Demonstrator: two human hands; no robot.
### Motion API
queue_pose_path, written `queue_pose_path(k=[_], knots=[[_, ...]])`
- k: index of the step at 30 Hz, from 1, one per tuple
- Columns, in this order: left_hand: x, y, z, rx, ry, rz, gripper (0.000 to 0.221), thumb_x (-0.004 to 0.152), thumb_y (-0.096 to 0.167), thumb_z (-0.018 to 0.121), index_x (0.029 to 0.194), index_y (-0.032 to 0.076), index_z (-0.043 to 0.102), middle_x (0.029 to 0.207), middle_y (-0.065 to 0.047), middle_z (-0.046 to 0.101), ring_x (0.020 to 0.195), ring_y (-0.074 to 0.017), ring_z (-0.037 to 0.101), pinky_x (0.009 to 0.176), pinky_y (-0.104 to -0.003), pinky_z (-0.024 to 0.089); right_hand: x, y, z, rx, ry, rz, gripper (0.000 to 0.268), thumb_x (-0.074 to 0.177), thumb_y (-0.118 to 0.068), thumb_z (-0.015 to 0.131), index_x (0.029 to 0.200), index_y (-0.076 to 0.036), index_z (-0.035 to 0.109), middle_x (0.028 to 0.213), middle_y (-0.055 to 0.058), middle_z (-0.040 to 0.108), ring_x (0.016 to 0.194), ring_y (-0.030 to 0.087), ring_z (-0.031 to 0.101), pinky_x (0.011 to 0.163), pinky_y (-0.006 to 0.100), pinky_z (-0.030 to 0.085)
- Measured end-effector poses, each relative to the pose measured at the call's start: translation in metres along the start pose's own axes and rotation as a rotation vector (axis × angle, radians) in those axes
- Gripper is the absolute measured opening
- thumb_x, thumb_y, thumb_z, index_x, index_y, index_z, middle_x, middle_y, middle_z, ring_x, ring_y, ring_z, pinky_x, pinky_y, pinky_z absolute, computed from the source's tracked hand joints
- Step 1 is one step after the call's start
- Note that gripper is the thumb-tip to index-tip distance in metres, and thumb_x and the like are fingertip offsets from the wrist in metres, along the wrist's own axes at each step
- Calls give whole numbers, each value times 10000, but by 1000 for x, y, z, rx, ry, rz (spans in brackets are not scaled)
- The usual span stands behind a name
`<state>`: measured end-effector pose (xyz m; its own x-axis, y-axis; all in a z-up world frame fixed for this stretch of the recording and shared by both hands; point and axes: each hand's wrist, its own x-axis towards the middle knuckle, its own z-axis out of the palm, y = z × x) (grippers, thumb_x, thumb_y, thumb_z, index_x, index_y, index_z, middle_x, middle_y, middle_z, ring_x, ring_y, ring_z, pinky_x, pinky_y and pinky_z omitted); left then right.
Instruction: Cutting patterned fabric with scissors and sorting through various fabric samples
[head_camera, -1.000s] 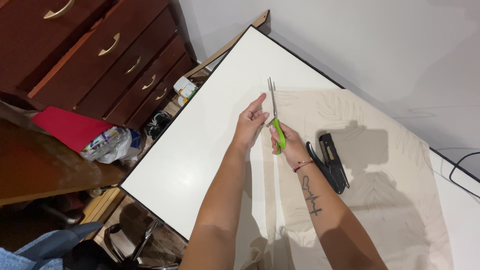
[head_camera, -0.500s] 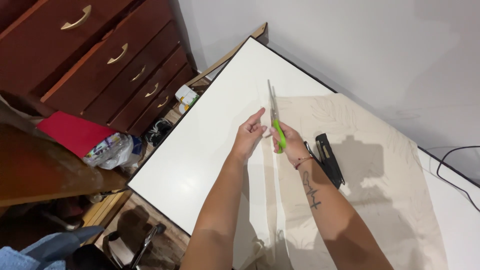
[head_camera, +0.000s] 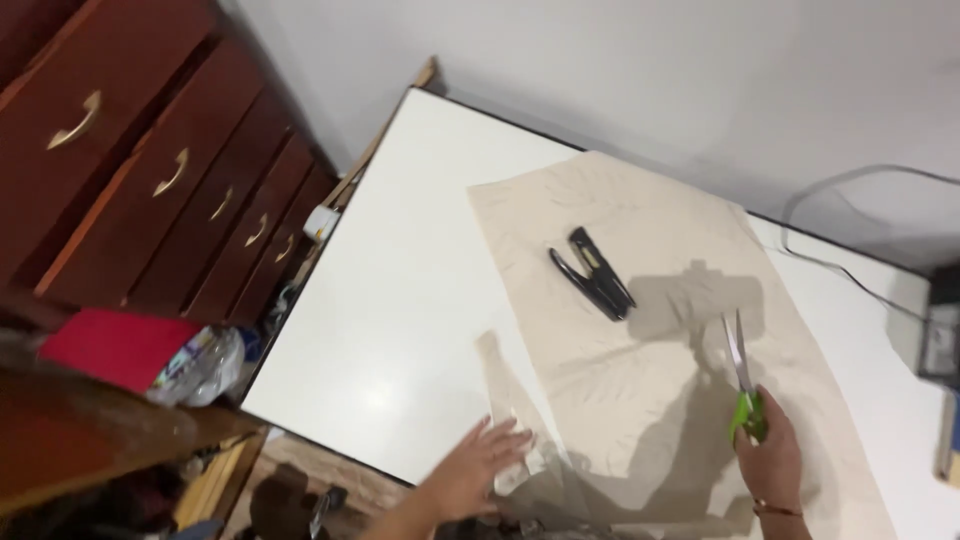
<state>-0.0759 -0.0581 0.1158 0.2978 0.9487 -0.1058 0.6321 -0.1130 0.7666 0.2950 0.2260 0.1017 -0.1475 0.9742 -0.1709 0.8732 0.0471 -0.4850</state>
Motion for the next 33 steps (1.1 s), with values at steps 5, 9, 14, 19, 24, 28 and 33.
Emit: queue_pose_path(k=[5, 9, 14, 19, 24, 28, 33], knots=[[5, -11, 68, 78, 265, 326, 158, 1019, 89, 615, 1131, 4, 686, 1303, -134, 615, 1252, -337, 514, 1045, -435, 399, -46, 83, 10, -120, 124, -62, 733, 849, -106, 719, 1555, -130, 525, 1116, 205, 639, 979, 359, 606, 948, 486, 509], [10, -10, 68, -8, 321, 280, 160, 961, 32, 660, 1105, 69, 720, 1077, -83, 681, 955, -278, 645, 1073, -429, 432, -49, 132, 44, -170, 282, -196, 797, 740, -187, 711, 1517, -267, 555, 1240, 179, 538, 1129, 400, 571, 1086, 473, 461], [47, 57, 48, -400, 367, -214, 391, 764, -51, 644, 995, 235, 778, 1340, -61, 703, 1310, -231, 618, 952, -331, 563, -87, 32, 29, 387, 122, -513, 514, 816, -151, 786, 1304, -89, 638, 1414, 129, 526, 1339, 281, 483, 1120, 427, 447], [99, 167, 72, -548, 425, 119, 451, 651, -28, 639, 1056, 161, 705, 1181, -66, 747, 1084, -192, 701, 865, -267, 517, -175, -30, -2, 726, -618, -631, 1357, 744, -407, 951, 1597, -86, -54, 1689, 153, 145, 1554, 313, 195, 1247, 463, 211], [125, 247, 127, -719, 459, -58, 436, 772, -18, 747, 1153, 165, 640, 957, -21, 638, 766, -110, 577, 638, -233, 457, -212, 90, -5, 1045, -305, -279, 451, 894, -112, 727, 1324, -47, 609, 1232, 84, 690, 1144, 169, 628, 1026, 311, 450], [125, 291, 195, -761, 179, -89, 596, 735, 11, 780, 1261, 197, 569, 936, -25, 656, 780, -127, 592, 685, -227, 457, -271, 144, -92, 1084, -347, -63, 870, 885, -1, 657, 1636, -216, 275, 828, 48, 377, 679, 144, 428, 722, 258, 356], [138, 285, 323, -878, -57, 93, 1021, 785, 197, 826, 1603, 180, 214, 910, -13, 517, 772, -108, 508, 700, -250, 445, -346, 244, -74, 800, -134, 123, 368, 802, -42, 798, 1169, -8, 782, 1085, 58, 777, 648, 134, 674, 449, 314, 611]])
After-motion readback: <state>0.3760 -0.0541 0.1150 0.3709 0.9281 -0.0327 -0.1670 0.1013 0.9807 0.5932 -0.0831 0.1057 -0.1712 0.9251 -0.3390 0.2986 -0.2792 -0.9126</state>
